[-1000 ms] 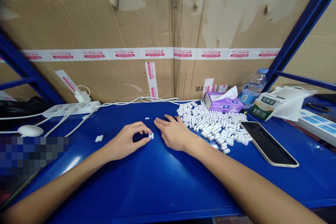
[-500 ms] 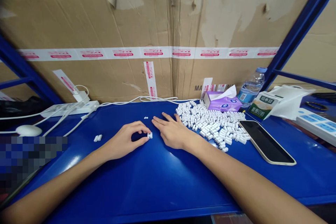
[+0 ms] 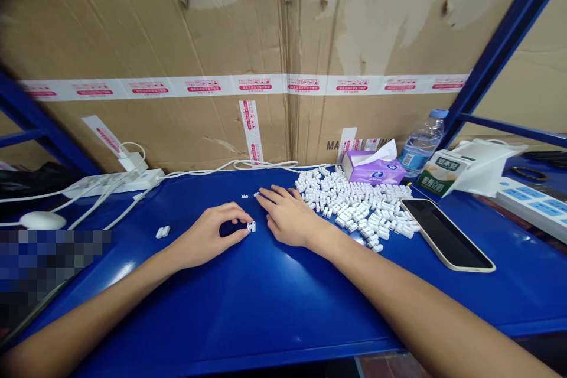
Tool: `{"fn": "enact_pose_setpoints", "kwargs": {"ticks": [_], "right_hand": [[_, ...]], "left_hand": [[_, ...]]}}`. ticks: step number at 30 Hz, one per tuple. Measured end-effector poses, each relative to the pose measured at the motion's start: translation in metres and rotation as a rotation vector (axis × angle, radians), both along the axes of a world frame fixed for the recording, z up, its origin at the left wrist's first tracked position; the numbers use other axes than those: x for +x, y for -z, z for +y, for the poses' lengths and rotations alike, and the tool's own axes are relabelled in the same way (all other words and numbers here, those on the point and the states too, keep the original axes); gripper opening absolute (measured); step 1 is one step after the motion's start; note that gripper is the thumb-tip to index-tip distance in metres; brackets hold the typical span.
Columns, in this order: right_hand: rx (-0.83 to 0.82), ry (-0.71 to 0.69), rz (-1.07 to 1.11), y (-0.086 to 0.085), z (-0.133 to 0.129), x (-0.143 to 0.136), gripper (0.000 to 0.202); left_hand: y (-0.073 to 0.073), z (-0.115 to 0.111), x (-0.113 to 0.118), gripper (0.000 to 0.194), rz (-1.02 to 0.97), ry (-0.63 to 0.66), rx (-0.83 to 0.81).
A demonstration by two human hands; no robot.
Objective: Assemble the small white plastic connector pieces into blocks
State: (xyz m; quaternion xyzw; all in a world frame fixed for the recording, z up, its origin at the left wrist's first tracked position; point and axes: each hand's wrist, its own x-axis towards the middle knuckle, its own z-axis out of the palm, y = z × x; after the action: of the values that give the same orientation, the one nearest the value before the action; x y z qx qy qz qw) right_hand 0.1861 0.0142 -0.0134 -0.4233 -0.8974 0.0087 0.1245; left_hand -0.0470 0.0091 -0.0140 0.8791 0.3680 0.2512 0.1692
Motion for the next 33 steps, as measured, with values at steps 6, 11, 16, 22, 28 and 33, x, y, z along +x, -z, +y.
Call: {"fn": "enact_pose_setpoints", "kwargs": {"ticks": [6, 11, 16, 22, 28, 33], "right_hand": [[-0.127, -0.015, -0.056, -0.002, 0.002, 0.002, 0.063], [-0.130, -0.044, -0.036, -0.001, 0.001, -0.001, 0.062], [-0.098, -0.034, -0.015, 0.002, 0.001, -0.002, 0.067], [-0.125, -0.069, -0.019, 0.000, 0.008, 0.000, 0.069], [-0.157, -0.072, -0.021, 0.001, 0.013, -0.002, 0.064], [-0.063, -0.071, 0.048, 0.001, 0.013, -0.005, 0.059]], "left_hand": [[-0.001, 0.000, 0.001, 0.015, 0.012, -0.004, 0.000], [-0.001, 0.000, 0.001, 0.016, 0.006, -0.006, 0.006], [-0.001, 0.000, 0.001, 0.015, 0.010, -0.003, 0.011], [0.001, 0.000, 0.001, 0.016, 0.030, -0.002, 0.014], [0.002, 0.001, 0.001, 0.016, 0.026, -0.003, 0.000], [0.002, 0.001, 0.002, 0.016, 0.012, -0.004, -0.005]]}}
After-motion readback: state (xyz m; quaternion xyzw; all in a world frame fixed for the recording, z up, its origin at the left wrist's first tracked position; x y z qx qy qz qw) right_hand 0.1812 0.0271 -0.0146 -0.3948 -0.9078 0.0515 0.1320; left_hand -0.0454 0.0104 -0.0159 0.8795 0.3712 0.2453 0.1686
